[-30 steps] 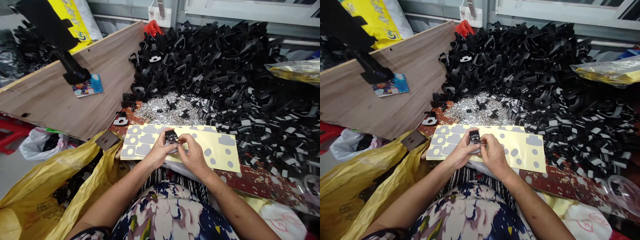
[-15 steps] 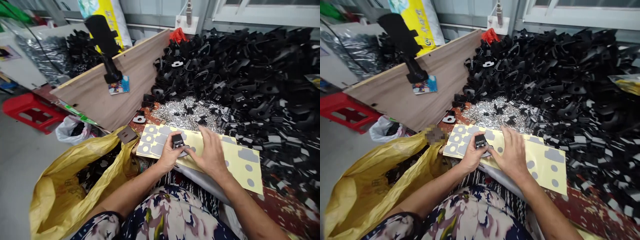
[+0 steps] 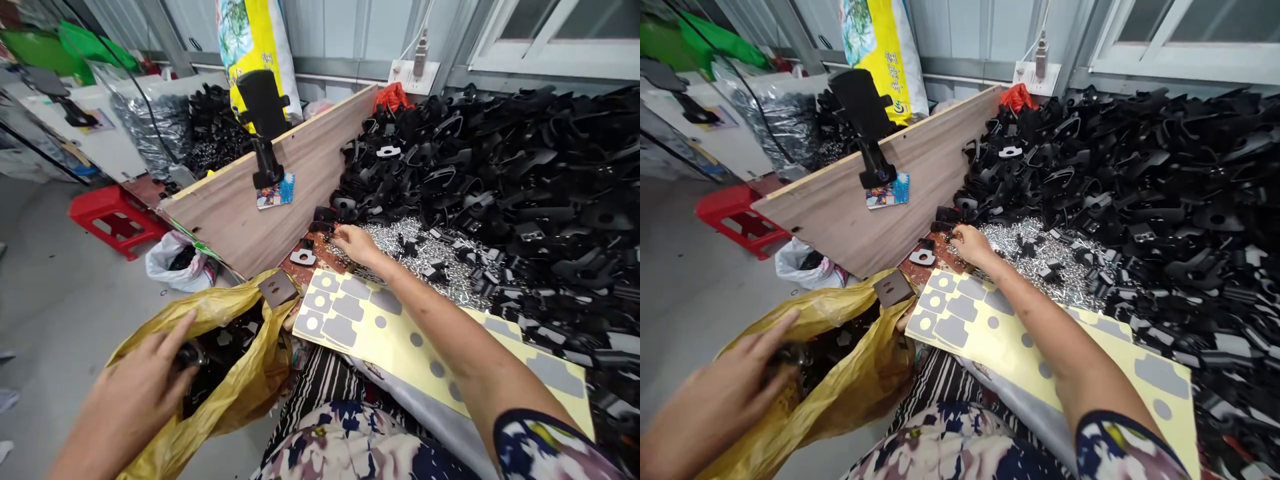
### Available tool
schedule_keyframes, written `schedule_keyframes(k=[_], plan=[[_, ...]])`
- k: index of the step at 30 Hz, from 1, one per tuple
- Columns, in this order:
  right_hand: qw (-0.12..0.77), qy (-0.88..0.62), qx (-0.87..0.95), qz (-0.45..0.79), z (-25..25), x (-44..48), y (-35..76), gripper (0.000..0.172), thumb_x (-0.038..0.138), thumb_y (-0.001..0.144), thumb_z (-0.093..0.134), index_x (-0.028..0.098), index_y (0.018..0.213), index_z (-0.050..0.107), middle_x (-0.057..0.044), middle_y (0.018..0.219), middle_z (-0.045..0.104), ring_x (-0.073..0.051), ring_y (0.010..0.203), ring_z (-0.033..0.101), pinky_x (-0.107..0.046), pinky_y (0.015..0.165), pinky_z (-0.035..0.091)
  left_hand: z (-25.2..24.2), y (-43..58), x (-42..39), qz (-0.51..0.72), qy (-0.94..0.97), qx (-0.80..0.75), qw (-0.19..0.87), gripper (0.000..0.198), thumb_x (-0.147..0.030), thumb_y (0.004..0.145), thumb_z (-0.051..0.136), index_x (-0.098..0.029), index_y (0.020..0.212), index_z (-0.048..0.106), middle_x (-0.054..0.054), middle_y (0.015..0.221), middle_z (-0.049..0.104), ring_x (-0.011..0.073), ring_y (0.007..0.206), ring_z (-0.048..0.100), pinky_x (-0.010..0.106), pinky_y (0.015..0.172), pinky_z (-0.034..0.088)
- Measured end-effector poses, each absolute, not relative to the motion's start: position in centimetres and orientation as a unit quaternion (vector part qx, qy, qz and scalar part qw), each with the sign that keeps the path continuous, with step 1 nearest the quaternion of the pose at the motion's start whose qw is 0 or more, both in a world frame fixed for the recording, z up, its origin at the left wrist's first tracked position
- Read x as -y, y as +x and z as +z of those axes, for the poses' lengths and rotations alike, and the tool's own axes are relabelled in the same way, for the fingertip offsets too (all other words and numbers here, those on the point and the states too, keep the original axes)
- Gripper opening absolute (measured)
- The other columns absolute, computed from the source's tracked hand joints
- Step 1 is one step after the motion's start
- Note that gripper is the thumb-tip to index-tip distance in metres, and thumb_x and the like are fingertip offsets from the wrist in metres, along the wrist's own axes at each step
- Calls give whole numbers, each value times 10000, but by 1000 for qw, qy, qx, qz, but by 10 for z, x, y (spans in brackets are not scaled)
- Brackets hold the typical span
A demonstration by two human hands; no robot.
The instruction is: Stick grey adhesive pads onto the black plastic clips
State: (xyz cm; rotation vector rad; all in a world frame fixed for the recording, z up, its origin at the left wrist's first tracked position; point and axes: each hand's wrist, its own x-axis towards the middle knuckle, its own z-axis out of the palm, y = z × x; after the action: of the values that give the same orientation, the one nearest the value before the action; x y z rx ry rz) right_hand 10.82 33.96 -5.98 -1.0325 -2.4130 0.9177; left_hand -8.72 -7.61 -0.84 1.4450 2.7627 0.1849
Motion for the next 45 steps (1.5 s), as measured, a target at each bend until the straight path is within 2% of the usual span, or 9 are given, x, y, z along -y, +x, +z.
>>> schedule_keyframes(k=[6, 12, 16, 19, 22, 26, 31, 37, 45], plan=[[218, -343, 870, 280, -67, -343, 34, 560, 25, 900, 628, 133, 1445, 564, -155, 1425, 632, -259, 1313, 550, -402, 1164, 433, -40, -90, 46, 101, 420, -902, 17, 577, -482, 966, 438, -226, 1428, 670, 169, 1188, 759, 399, 1085, 724, 508, 901, 568], [235, -385, 845, 287, -48, -357, 69, 310, 33, 915, 550, 179, 1183, 604, -100, 1164, 681, -243, 1110, 659, -418, 1040, 543, -30, -27, 8, 436, 411, -759, 256, 361, -494, 888, 732, -234, 1127, 807, 113, 1074, 781, 294, 940, 731, 394, 840, 583], [330, -387, 711, 486, -46, -300, 134, 242, 240, 974, 572, 254, 1197, 478, -44, 1123, 664, -200, 923, 706, -360, 787, 642, -43, 46, -37, 574, 254, -573, 527, 598, -422, 861, 842, -265, 1414, 674, 112, 1159, 761, 245, 989, 729, 330, 803, 595], [350, -344, 643, 587, -56, -224, 180, 225, 314, 956, 606, 270, 1145, 492, -36, 1084, 685, -203, 939, 711, -354, 781, 639, -62, 92, -80, 681, 157, -457, 550, 626, -339, 820, 897, -300, 1396, 654, 82, 1308, 727, 244, 1295, 650, 352, 1065, 541], [298, -321, 705, 557, -59, -188, 209, 208, 281, 930, 632, 266, 1129, 576, -28, 1053, 713, -223, 997, 709, -404, 891, 618, -75, 115, -113, 738, 75, -387, 548, 400, -327, 828, 889, -249, 1185, 726, 55, 1199, 766, 226, 1254, 674, 356, 1099, 533], [187, -194, 705, 656, -44, -236, 235, 365, 428, 882, 769, 242, 1168, 639, -34, 1035, 747, -213, 919, 736, -391, 839, 624, -70, 112, -126, 734, 44, -369, 569, 251, -291, 803, 900, -193, 942, 715, 61, 1092, 797, 225, 1054, 743, 405, 976, 615], [313, -191, 663, 653, -7, -305, 259, 499, 578, 874, 787, 250, 1222, 643, -36, 1040, 736, -175, 842, 731, -329, 748, 611, -50, 94, -107, 669, 118, -440, 588, 310, -333, 738, 930, -145, 862, 717, 126, 1091, 804, 270, 960, 772, 409, 878, 635], [369, -109, 701, 601, 32, -308, 292, 472, 573, 873, 816, 232, 1175, 693, -29, 1011, 733, -173, 868, 729, -334, 809, 620, -55, 100, -90, 581, 208, -474, 628, 347, -253, 662, 927, -167, 750, 603, 35, 763, 729, 144, 695, 675, 241, 702, 545], [566, 18, 603, 562, 98, -351, 341, 353, 586, 883, 825, 303, 1035, 678, 64, 824, 687, -106, 670, 615, -227, 579, 544, -66, 146, -110, 368, 394, -455, 709, 678, -135, 761, 753, -263, 1405, 583, 41, 1098, 719, 221, 996, 654, 335, 871, 494]])
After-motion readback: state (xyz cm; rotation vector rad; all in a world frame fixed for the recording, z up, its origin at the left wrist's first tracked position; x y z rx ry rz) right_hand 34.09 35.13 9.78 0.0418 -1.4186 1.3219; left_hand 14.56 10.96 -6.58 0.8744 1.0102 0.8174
